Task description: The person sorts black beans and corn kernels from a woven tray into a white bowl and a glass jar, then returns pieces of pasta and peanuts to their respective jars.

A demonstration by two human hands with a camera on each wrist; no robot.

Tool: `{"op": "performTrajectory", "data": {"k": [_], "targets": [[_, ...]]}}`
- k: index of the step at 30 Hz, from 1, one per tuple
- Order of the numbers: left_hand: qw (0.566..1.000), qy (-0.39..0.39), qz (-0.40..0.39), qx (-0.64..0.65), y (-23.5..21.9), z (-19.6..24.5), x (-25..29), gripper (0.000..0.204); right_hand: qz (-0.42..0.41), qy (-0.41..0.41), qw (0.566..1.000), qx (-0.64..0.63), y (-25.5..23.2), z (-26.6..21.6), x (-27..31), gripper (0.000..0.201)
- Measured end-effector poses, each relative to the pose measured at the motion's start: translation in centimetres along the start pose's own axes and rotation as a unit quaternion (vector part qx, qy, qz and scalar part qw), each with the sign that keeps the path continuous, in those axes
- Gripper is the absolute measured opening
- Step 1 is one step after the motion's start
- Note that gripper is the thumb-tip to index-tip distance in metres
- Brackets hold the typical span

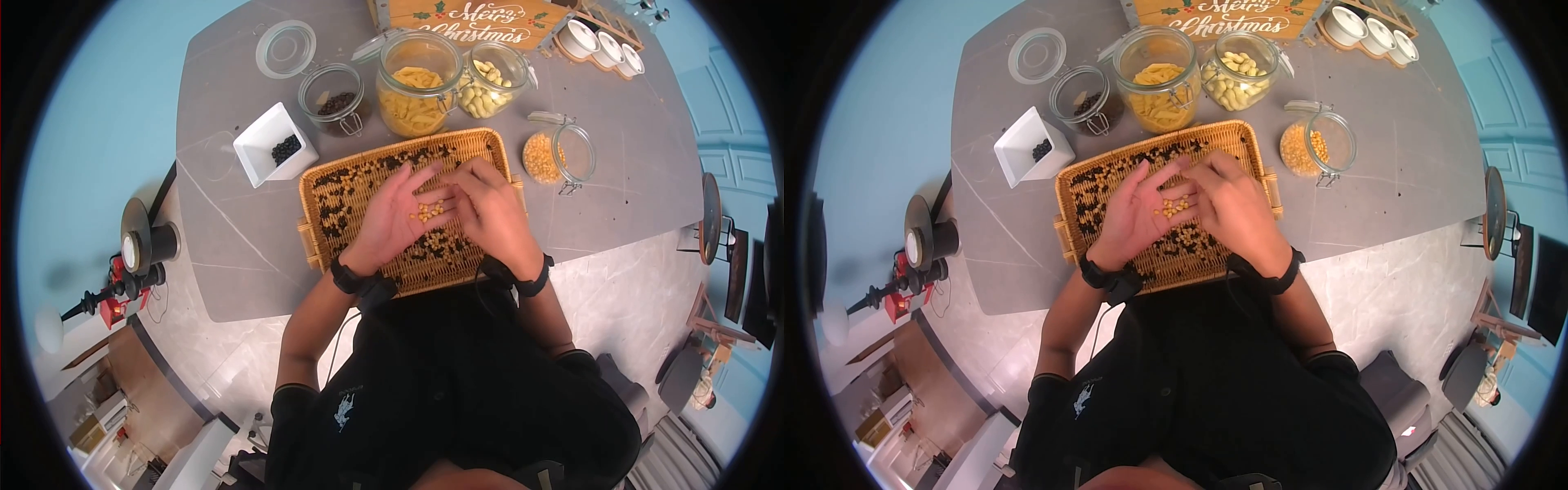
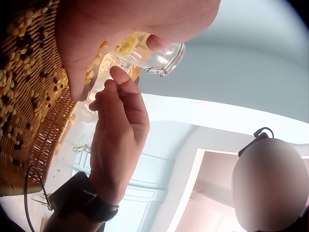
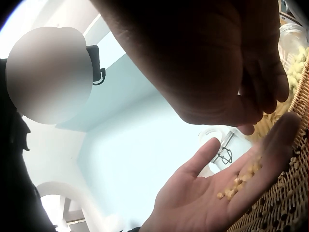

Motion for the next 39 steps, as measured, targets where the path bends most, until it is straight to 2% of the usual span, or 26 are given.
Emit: {"op": "performTrajectory", "data": {"k": [4, 10, 13, 16, 18, 21, 24, 27, 30, 31, 34, 37, 39], "targets": [[0.999, 0.018, 0.018, -0.034, -0.4, 0.1, -0.1, 0.063, 0.017, -0.013, 1.000, 0.012, -0.7, -0.3, -0.1, 0.030], [0.997, 0.074, 0.034, -0.016, -4.6, 0.5, -0.7, 0.047, 0.022, -0.016, 0.999, 0.024, -1.0, -1.3, 0.1, 0.024], [0.988, 0.095, 0.122, 0.003, -6.1, 0.4, -0.7, 0.036, 0.022, -0.031, 0.999, 0.022, -1.0, -1.6, 0.1, 0.022], [0.989, 0.125, 0.075, 0.039, -6.4, 0.2, -0.7, 0.035, -0.003, -0.021, 1.000, -0.001, -0.5, -1.6, 0.3, 0.021], [0.987, 0.142, 0.073, 0.029, -6.2, 0.6, -0.5, 0.038, -0.018, 0.000, 1.000, 0.002, -1.0, -1.8, 0.4, 0.020], [0.985, 0.156, 0.054, 0.040, -6.4, 0.4, -0.4, 0.042, -0.015, -0.021, 0.999, 0.024, -1.1, -1.4, 0.7, 0.019], [0.984, 0.164, 0.064, 0.001, -4.5, 0.7, 0.3, 0.042, -0.011, -0.041, 0.998, 0.052, -1.0, -0.4, 1.4, 0.015], [0.988, 0.140, 0.070, -0.008, -1.8, 0.6, 0.3, 0.040, -0.099, 0.024, 0.988, 0.118, 0.2, 1.8, 2.4, 0.014], [0.990, 0.131, 0.021, -0.057, 4.1, -0.9, -0.8, 0.036, -0.153, -0.005, 0.979, 0.131, 1.1, 2.7, 3.4, 0.017], [0.993, 0.109, -0.021, -0.024, 5.9, -1.6, -2.0, 0.035, -0.169, 0.008, 0.977, 0.131, 1.2, 2.8, 3.8, 0.018], [0.991, 0.106, -0.036, -0.067, 12.1, -3.7, -6.3, 0.034, -0.130, -0.035, 0.990, 0.049, 1.0, 3.0, 5.3, 0.019], [0.995, 0.063, -0.019, -0.076, 15.5, -5.9, -11.8, 0.040, -0.146, -0.011, 0.986, 0.074, -0.3, 2.9, 6.9, 0.020], [0.997, 0.034, -0.006, -0.076, 16.7, -7.2, -13.7, 0.054, -0.157, -0.001, 0.985, 0.077, -0.7, 3.3, 7.9, 0.021]]}}
Point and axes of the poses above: each hand's wrist, its own x-axis away from the middle knuckle, its own y-axis out of the palm, z = x × y, the point moved 5 cm from there along -x, towards the middle knuckle, and after that the axes turned 11 degrees about y, right-handed, at the moved point
